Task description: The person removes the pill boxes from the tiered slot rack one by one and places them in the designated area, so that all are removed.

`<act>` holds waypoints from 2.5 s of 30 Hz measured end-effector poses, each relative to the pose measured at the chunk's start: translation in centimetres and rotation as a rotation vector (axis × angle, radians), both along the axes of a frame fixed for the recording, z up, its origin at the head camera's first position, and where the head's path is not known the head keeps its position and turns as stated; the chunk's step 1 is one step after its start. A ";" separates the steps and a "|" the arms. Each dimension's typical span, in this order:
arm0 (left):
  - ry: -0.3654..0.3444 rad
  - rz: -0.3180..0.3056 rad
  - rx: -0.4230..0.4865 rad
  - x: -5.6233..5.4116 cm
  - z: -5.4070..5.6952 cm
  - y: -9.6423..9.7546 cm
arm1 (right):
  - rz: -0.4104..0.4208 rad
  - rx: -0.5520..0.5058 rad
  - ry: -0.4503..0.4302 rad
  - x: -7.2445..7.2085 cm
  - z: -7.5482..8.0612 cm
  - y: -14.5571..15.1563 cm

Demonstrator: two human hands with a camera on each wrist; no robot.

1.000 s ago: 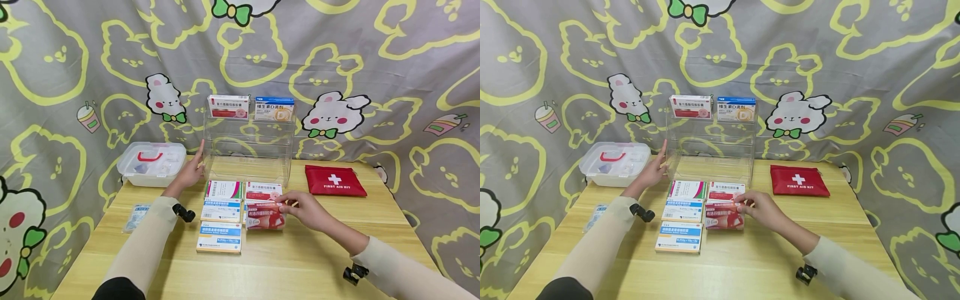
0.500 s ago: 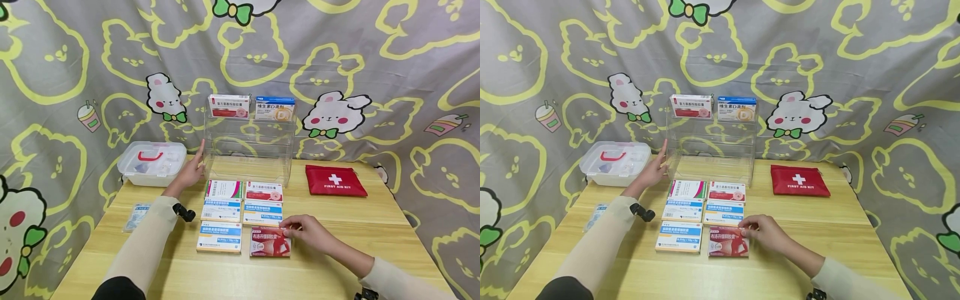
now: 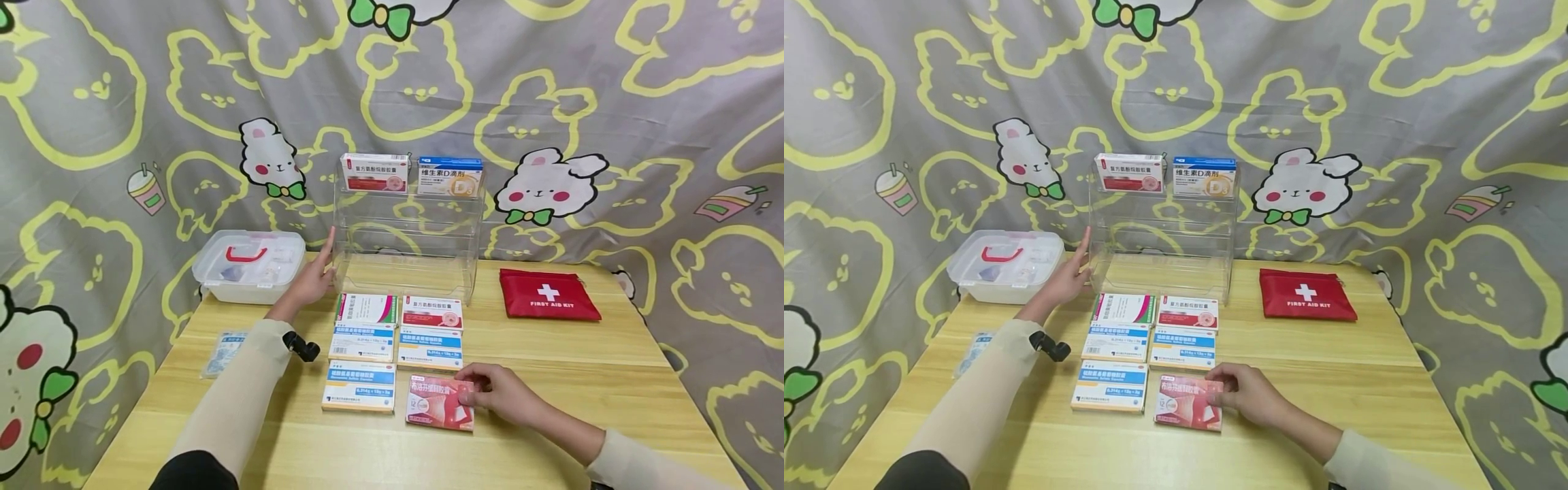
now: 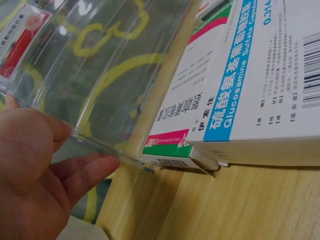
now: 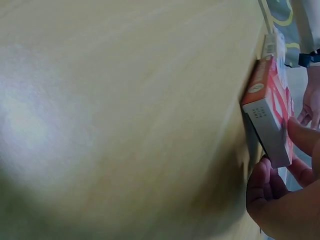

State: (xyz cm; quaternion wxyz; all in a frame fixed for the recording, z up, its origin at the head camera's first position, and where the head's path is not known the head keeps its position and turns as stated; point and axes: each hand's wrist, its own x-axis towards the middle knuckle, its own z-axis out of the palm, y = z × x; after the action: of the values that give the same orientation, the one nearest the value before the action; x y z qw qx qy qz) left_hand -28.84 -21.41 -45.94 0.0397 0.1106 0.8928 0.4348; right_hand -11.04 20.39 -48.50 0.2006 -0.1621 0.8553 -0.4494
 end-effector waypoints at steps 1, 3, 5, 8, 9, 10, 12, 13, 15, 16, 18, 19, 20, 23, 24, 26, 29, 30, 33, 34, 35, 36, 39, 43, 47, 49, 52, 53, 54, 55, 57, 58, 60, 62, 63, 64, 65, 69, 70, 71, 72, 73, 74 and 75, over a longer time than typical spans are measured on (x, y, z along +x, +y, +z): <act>-0.001 -0.001 0.000 0.0 0.0 0.0 | 0.000 0.009 0.009 0.1 -0.1 0.0; 0.000 -0.005 0.001 -0.1 0.0 0.0 | 0.000 0.026 0.039 0.3 -0.4 -0.1; 0.002 -0.003 0.006 -0.1 0.0 0.1 | -0.003 0.035 0.062 0.4 -0.6 -0.1; 0.002 -0.005 0.009 -0.1 0.0 0.1 | -0.005 0.028 0.086 0.7 -0.7 -0.2; 0.001 -0.005 0.007 -0.1 0.0 0.1 | -0.006 0.029 0.092 0.7 -0.7 -0.3; 0.000 -0.004 0.006 -0.1 0.0 0.2 | -0.006 0.029 0.099 0.7 -0.7 -0.3; -0.004 -0.004 0.000 -0.1 0.1 0.2 | -0.008 0.033 0.107 0.8 -0.7 -0.3; -0.005 -0.002 -0.002 0.0 0.1 0.2 | -0.010 0.038 0.111 0.8 -0.7 -0.3; -0.011 0.003 0.000 0.0 0.1 0.2 | -0.016 0.051 0.119 0.9 -0.7 -0.4; -0.013 0.004 0.002 0.0 0.2 0.2 | -0.022 0.057 0.123 0.9 -0.7 -0.4; -0.015 0.007 0.005 0.0 0.2 0.2 | -0.035 0.063 0.130 1.0 -0.7 -0.4; -0.015 0.008 0.006 0.0 0.2 0.2 | -0.041 0.064 0.139 1.1 -0.8 -0.4; -0.015 0.008 0.007 0.0 0.2 0.2 | -0.048 0.063 0.152 1.3 -0.8 -0.4; -0.012 0.007 0.001 0.1 0.2 0.2 | -0.056 0.041 0.187 1.8 -0.9 -0.1; -0.012 0.006 -0.001 0.1 0.2 0.2 | -0.051 0.033 0.196 2.1 -0.9 0.0; -0.015 0.005 -0.003 0.1 0.2 0.2 | -0.035 0.022 0.200 2.5 -0.8 0.2; -0.016 0.006 -0.005 0.0 0.1 0.2 | 0.001 0.023 0.181 3.2 -0.7 0.6; -0.015 0.007 -0.005 0.1 0.1 0.2 | 0.011 0.027 0.175 3.3 -0.7 0.6; -0.014 0.009 -0.005 0.0 0.1 0.2 | 0.030 0.029 0.168 3.7 -0.8 0.8; -0.015 0.009 -0.005 0.1 0.1 0.2 | 0.036 0.027 0.173 3.7 -0.9 0.9; -0.016 0.009 -0.004 0.1 0.1 0.2 | 0.040 0.026 0.177 3.7 -0.9 0.9; -0.018 0.008 -0.001 0.1 0.1 0.2 | 0.043 0.025 0.179 3.7 -1.0 0.9; -0.023 0.005 0.002 0.1 0.1 0.1 | 0.049 0.027 0.176 3.5 -1.1 0.9; -0.021 0.003 -0.012 0.0 0.0 0.1 | 0.052 0.027 0.168 2.9 -1.1 0.7; -0.018 0.009 -0.019 0.0 0.1 0.1 | 0.062 0.040 0.186 2.3 -1.1 0.3; -0.020 0.010 -0.018 0.0 0.1 0.1 | 0.070 0.053 0.191 2.0 -1.1 0.1; -0.025 0.012 -0.011 0.1 0.1 0.1 | 0.083 0.065 0.197 1.6 -1.0 -0.3; -0.027 0.014 -0.008 0.1 0.1 0.1 | 0.088 0.066 0.201 1.5 -1.0 -0.4; -0.029 0.011 -0.005 0.1 0.1 0.1 | 0.093 0.066 0.204 1.4 -1.0 -0.5; -0.029 0.011 -0.003 0.1 0.1 0.1 | 0.097 0.062 0.207 1.3 -0.9 -0.6; -0.028 0.008 0.002 0.1 0.1 0.1 | 0.108 0.054 0.217 1.2 -0.9 -0.7; -0.027 0.006 0.002 0.1 0.1 0.1 | 0.111 0.050 0.221 1.2 -0.9 -0.7; -0.024 0.004 0.006 0.1 0.1 0.1 | 0.116 0.040 0.223 1.1 -0.9 -0.8; -0.023 0.004 0.010 0.1 0.1 0.1 | 0.119 0.034 0.221 1.0 -0.8 -0.8; -0.021 0.003 0.012 0.1 0.1 0.1 | 0.119 0.031 0.218 1.0 -0.7 -0.8; -0.020 0.002 0.013 0.1 0.1 0.1 | 0.119 0.030 0.217 1.0 -0.7 -0.8; -0.019 0.001 0.014 0.0 0.0 0.1 | 0.120 0.028 0.215 1.0 -0.7 -0.8; -0.012 -0.002 0.017 0.0 -0.1 0.1 | 0.122 0.036 0.209 0.9 -0.5 -0.8; -0.011 -0.003 0.018 0.0 -0.1 0.1 | 0.119 0.040 0.203 0.9 -0.4 -0.8; -0.009 -0.005 0.019 0.0 -0.1 0.0 | 0.115 0.043 0.197 0.9 -0.3 -0.8; -0.008 -0.005 0.021 0.0 -0.2 0.0 | 0.111 0.044 0.193 0.8 -0.1 -0.9; -0.008 -0.006 0.022 0.0 -0.1 0.0 | 0.108 0.042 0.191 0.7 0.0 -0.9; -0.008 -0.006 0.024 0.0 -0.1 0.0 | 0.107 0.040 0.195 0.6 0.1 -0.9; -0.007 -0.007 0.024 0.1 -0.1 0.1 | 0.104 0.036 0.201 0.4 0.3 -1.0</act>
State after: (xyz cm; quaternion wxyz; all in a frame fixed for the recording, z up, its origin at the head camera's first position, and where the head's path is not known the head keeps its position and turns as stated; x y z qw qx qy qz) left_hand -28.79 -21.35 -46.05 0.0431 0.1124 0.8869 0.4460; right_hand -10.61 19.43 -48.17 0.1397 -0.2469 0.8695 -0.4043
